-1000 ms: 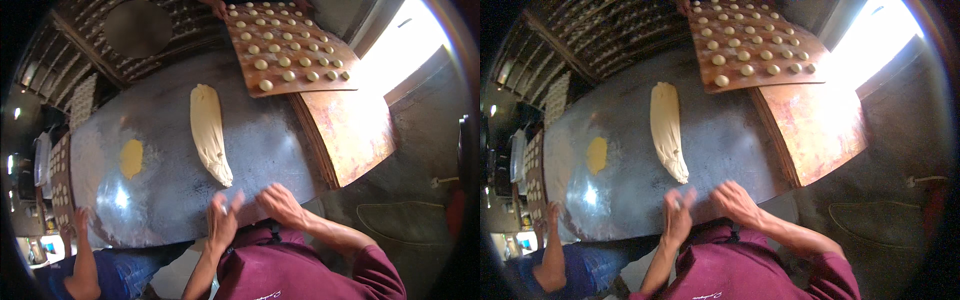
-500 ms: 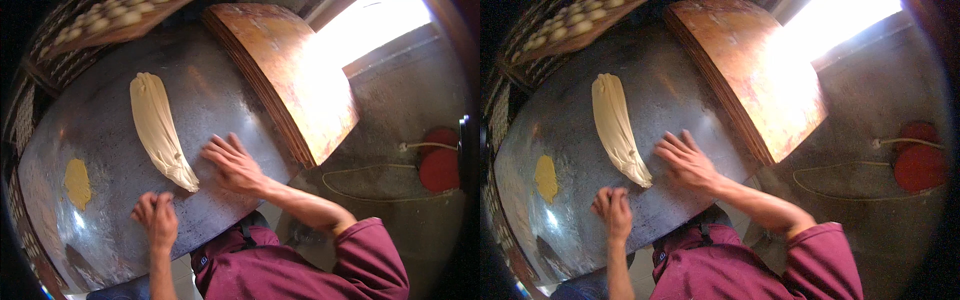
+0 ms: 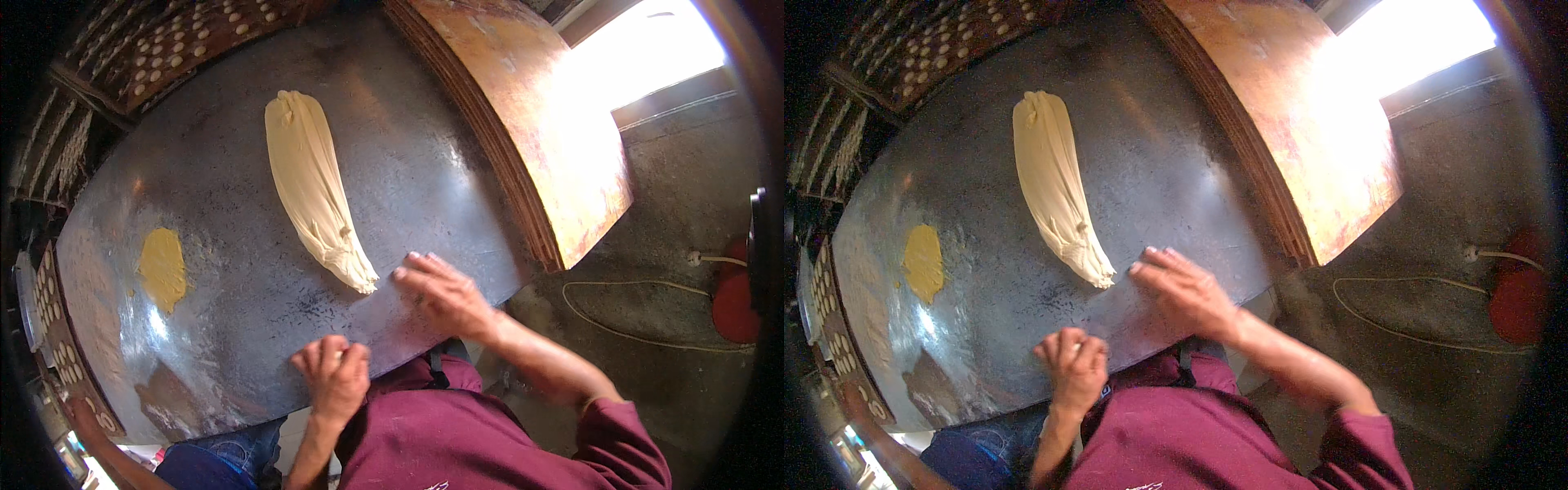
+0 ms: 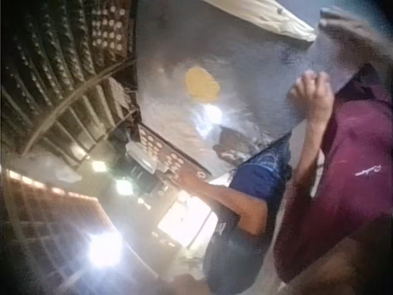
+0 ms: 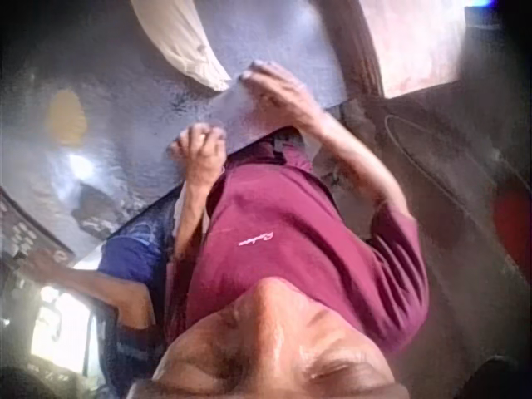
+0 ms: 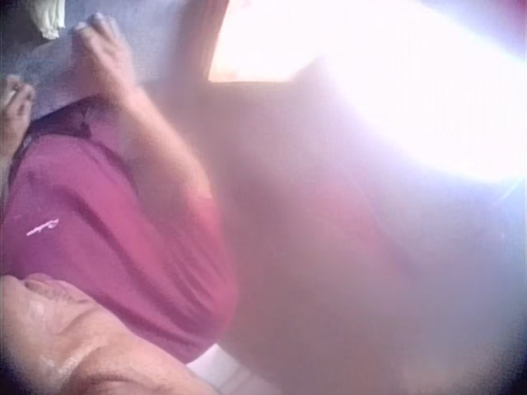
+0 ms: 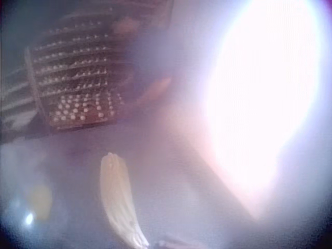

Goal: The person repeatedly pinches off small pieces of dough from a large mass on a metal table, rolls them into balls, and places them on a wooden board. The person also interacts with a woman who hands them a small card.

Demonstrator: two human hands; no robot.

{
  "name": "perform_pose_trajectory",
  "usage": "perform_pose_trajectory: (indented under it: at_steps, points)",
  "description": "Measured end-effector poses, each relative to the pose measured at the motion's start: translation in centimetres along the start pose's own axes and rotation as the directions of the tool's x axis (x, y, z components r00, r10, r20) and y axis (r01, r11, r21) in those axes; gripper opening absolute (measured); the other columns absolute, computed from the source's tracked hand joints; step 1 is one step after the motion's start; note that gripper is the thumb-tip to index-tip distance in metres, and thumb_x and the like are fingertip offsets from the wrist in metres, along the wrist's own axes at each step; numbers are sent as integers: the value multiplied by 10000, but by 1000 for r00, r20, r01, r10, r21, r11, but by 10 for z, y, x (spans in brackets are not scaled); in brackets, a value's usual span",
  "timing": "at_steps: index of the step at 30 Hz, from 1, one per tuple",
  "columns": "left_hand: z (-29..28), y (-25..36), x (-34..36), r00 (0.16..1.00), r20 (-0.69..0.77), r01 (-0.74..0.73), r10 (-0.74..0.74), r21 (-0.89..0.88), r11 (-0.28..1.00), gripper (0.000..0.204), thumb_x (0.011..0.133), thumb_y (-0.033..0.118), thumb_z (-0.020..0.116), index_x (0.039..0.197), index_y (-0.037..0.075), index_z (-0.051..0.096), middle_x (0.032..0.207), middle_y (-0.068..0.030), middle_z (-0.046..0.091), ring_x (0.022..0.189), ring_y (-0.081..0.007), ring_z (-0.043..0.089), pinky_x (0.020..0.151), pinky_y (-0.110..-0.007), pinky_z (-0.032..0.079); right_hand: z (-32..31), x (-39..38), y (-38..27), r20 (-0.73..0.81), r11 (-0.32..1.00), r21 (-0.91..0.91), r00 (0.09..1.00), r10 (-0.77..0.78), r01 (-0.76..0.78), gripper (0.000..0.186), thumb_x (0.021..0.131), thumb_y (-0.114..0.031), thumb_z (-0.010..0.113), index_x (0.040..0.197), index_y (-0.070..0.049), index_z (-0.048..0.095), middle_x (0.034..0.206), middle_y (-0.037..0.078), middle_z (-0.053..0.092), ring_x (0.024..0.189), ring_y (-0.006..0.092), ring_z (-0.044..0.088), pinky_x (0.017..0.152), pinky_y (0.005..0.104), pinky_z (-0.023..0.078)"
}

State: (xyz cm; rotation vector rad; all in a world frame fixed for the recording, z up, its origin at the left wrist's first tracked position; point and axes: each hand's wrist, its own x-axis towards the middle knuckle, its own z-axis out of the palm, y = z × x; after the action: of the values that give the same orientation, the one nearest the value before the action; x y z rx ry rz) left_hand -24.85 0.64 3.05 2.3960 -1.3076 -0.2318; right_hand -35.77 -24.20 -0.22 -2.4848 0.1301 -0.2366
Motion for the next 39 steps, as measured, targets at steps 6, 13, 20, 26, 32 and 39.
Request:
perform_pose_trajectory:
  at_steps: [6, 13, 20, 26, 32, 39]
  points:
    - [3, -7, 75, 981, -93, 181, -173, 85, 980, 64, 820, 171, 645, 873, 204, 633, 977, -42, 520, 967, -301, 499, 880, -475, 345, 2, 82, 3, -257, 998, -61, 966, 14, -31, 643, 692, 84, 574, 1316, -64, 528, 1318, 161, 594, 1281, 389, 522, 1157, 517, 345]
    - [-20, -34, 40, 939, -161, 332, -305, 191, 924, 110, 837, 130, 711, 929, 150, 654, 1003, -52, 527, 1008, -290, 497, 903, -451, 370, -16, 48, -8, -299, 997, -33, 952, 59, -72, 645, 757, -89, 699, 1368, -84, 493, 1209, 155, 625, 1163, 340, 572, 999, 452, 447]
    - [-1, -15, 29, 858, -128, 337, -498, -592, 732, 345, 834, -11, 745, 1159, -28, 629, 1119, -128, 658, 945, -199, 650, 789, -318, 543, -29, 10, 0, -352, 974, 117, 909, 223, -194, 730, 752, -178, 825, 1403, -161, 494, 889, 119, 635, 699, 239, 617, 614, 368, 506]
    - [17, 219, 232, 924, -342, -357, 175, -600, 716, 295, 735, 68, 846, 1000, 43, 719, 993, -126, 699, 875, -230, 679, 757, -323, 537, -142, -77, 47, -844, 956, 117, 481, 239, -269, 1026, 644, -176, 950, 1422, 8, 308, 732, 41, 604, 544, 90, 540, 487, 228, 424]
    - [45, 248, 266, 892, -291, -451, 346, -529, 719, 538, 742, 321, 865, 1180, 59, 697, 1394, -156, 506, 866, -180, 651, 699, -292, 553, -188, -113, 72, -754, 873, -114, 613, 234, -474, 660, 800, -375, 783, 1227, -12, 434, 663, 58, 543, 577, 207, 546, 612, 363, 462]
    - [28, 143, 88, 977, -66, 103, -203, -690, 717, 285, 882, 52, 705, 1138, 56, 582, 1317, -155, 510, 884, -128, 625, 722, -257, 540, -100, -38, -5, -207, 807, 428, 825, 526, -408, 294, 910, -136, 645, 1102, -35, 447, 586, 51, 501, 472, 209, 467, 577, 355, 403]
